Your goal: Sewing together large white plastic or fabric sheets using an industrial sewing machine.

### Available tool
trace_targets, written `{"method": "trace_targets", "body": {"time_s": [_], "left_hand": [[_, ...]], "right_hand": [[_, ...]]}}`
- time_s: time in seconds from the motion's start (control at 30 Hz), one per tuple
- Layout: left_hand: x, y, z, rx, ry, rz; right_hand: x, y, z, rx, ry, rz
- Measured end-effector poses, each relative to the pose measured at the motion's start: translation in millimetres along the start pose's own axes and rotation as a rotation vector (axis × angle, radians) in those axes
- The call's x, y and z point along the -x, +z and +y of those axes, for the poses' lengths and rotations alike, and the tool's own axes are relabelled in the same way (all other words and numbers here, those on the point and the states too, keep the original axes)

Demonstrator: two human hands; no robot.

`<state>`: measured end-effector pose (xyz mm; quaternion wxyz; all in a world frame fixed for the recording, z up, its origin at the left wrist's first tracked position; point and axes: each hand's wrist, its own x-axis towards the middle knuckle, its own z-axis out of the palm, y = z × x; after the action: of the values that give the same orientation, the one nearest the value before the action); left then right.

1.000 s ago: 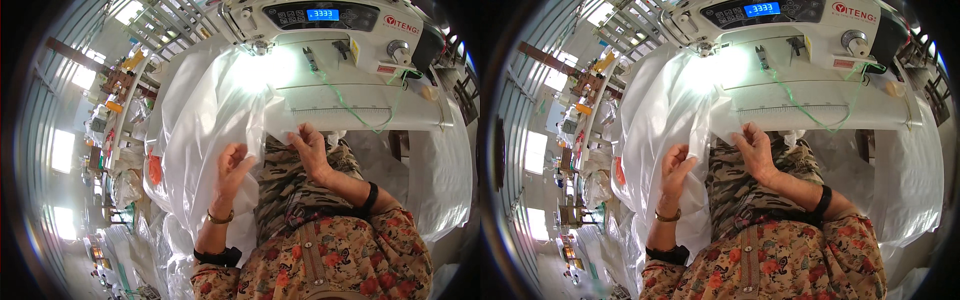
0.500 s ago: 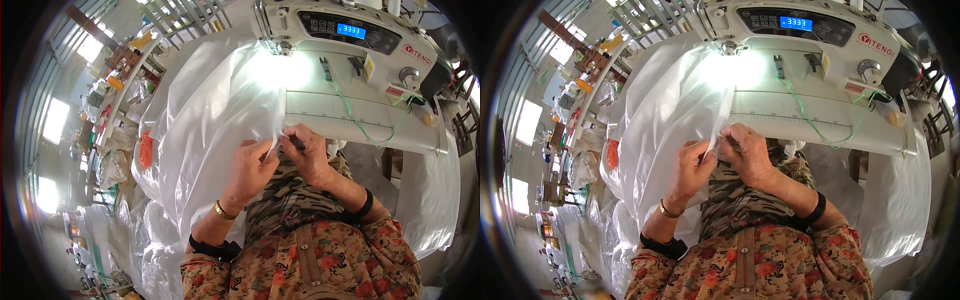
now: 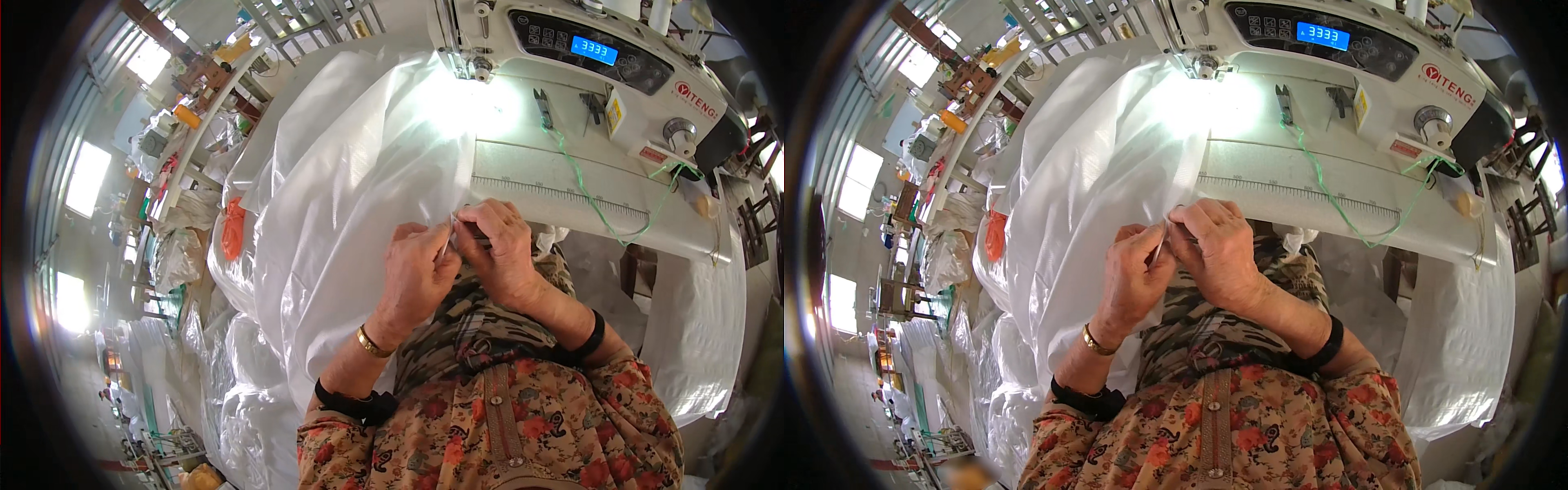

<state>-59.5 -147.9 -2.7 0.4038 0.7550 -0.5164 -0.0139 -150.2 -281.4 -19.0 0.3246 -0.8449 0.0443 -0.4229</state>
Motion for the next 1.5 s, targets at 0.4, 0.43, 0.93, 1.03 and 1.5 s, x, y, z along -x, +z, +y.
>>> {"method": "trace_targets", "body": {"time_s": [0.4, 0.43, 0.93, 1.03, 1.5], "left_hand": [[-8, 19, -18, 0.631, -0.488, 0.339], [-10, 21, -17, 0.598, -0.506, 0.322], [-106, -54, 19, -0.577, 0.498, -0.217], [-69, -29, 1, -0.598, 0.374, -0.419], [18, 26, -43, -0.489, 0.218, 0.085]], "right_hand": [[11, -6, 4, 0.19, -0.396, -0.297], [10, -8, 11, 0.094, -0.365, -0.277], [-29, 170, 13, -0.395, -0.289, -0.287], [10, 139, 9, -0.698, 0.02, -0.302], [-74, -9, 56, 0.172, -0.352, -0.966]]}}
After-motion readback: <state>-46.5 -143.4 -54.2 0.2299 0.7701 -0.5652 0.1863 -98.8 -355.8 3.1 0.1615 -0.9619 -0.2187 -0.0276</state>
